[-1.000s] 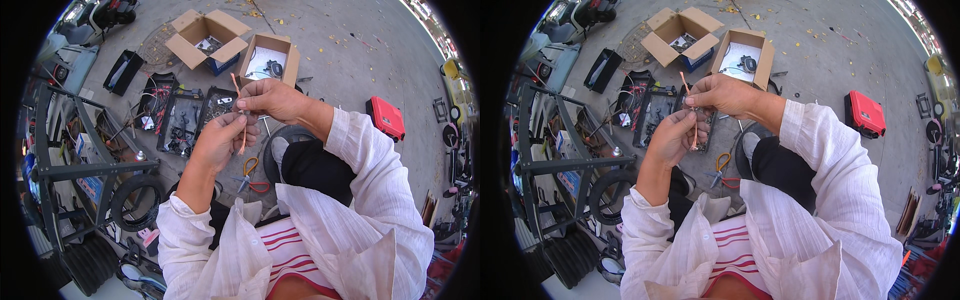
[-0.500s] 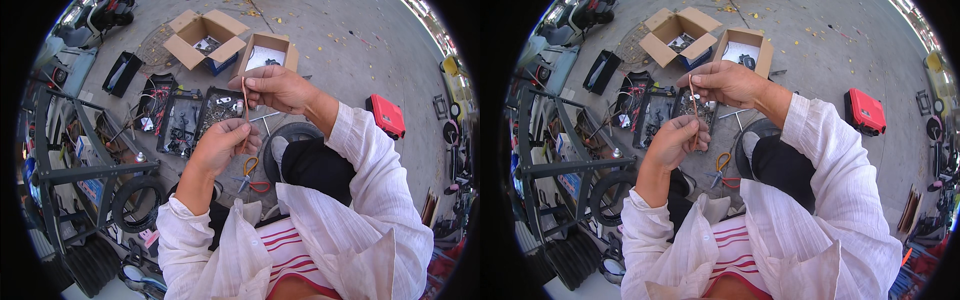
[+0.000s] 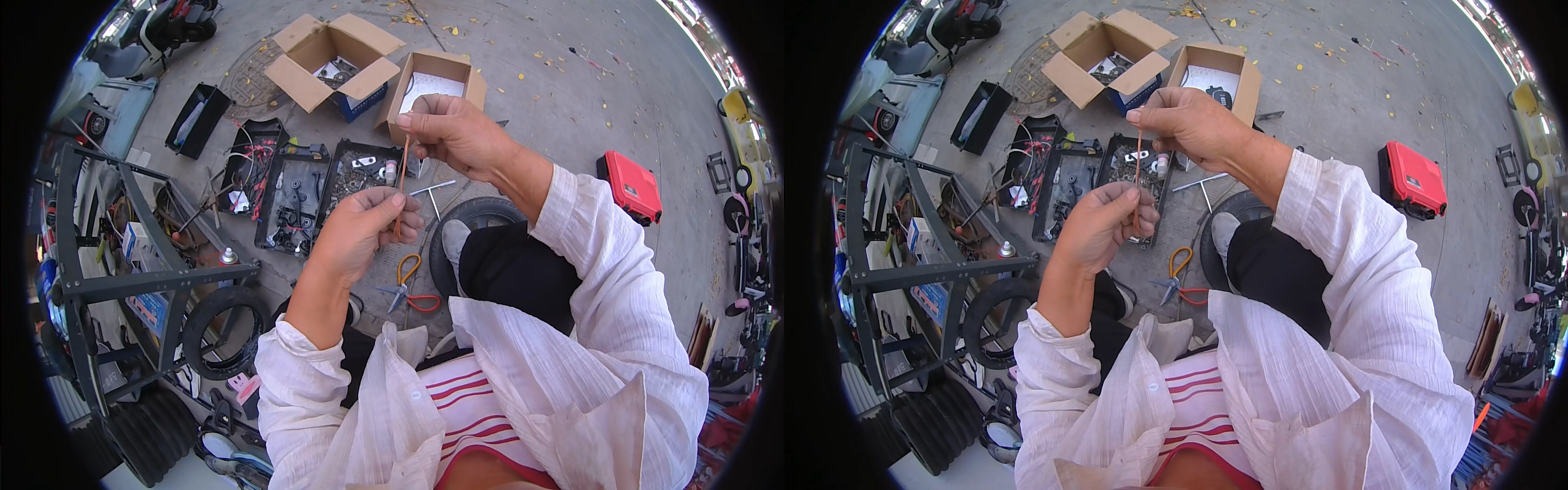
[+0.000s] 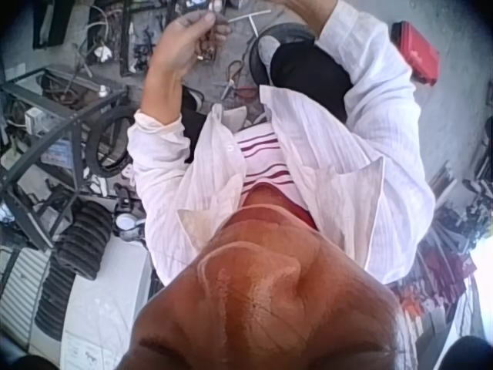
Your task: The person sits on the ground and twists copper wires together by hand, then wraps the connection with black electrical tape. They repeat this process for multiple wire pairs, handling each connection individually.
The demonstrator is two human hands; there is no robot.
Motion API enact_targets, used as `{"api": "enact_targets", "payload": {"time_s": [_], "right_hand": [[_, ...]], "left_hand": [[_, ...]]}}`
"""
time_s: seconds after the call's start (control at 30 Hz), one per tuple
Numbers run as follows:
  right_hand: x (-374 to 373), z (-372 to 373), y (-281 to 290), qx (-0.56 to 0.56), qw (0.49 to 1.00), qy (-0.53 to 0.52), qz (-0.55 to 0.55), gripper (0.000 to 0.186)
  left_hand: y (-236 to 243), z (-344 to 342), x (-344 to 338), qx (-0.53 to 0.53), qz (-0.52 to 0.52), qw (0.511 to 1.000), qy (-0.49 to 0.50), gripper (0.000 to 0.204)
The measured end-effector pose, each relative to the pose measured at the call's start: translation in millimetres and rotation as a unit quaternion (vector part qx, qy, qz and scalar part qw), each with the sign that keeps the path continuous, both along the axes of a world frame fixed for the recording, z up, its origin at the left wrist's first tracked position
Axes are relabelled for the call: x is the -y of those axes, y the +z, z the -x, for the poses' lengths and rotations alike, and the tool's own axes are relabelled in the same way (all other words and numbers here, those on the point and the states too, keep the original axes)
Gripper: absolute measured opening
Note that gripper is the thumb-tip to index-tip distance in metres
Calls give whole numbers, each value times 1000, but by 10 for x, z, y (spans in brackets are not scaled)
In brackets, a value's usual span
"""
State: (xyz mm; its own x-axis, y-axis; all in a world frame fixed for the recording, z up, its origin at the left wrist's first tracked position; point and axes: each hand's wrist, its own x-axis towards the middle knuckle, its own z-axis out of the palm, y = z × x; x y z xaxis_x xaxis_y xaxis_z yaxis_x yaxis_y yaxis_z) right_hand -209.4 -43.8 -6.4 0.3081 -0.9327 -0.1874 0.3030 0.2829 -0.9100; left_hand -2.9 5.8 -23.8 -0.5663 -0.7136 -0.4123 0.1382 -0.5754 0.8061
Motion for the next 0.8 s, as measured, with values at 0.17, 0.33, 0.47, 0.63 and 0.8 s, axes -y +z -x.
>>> {"api": "enact_targets", "payload": {"time_s": [0.17, 0.33, 0.47, 0.63, 0.8], "right_hand": [[-5, 27, 51, 34, 998, 53, -16, 20], [32, 67, -24, -16, 999, 28, 34, 23], [66, 110, -80, -48, 999, -2, 6, 21], [21, 90, -37, -16, 1000, 14, 1, 23], [60, 164, -74, -89, 995, 16, 36, 21]], "left_hand": [[15, -6, -21, 12, -6, 1000, 3, 24], [-26, -48, 12, -12, -17, 1000, -10, 26], [-44, -50, 22, 5, -12, 1000, 1, 26], [-55, -42, 13, 39, -7, 999, 2, 25], [-102, -87, 48, 17, -12, 1000, 21, 22]]}}
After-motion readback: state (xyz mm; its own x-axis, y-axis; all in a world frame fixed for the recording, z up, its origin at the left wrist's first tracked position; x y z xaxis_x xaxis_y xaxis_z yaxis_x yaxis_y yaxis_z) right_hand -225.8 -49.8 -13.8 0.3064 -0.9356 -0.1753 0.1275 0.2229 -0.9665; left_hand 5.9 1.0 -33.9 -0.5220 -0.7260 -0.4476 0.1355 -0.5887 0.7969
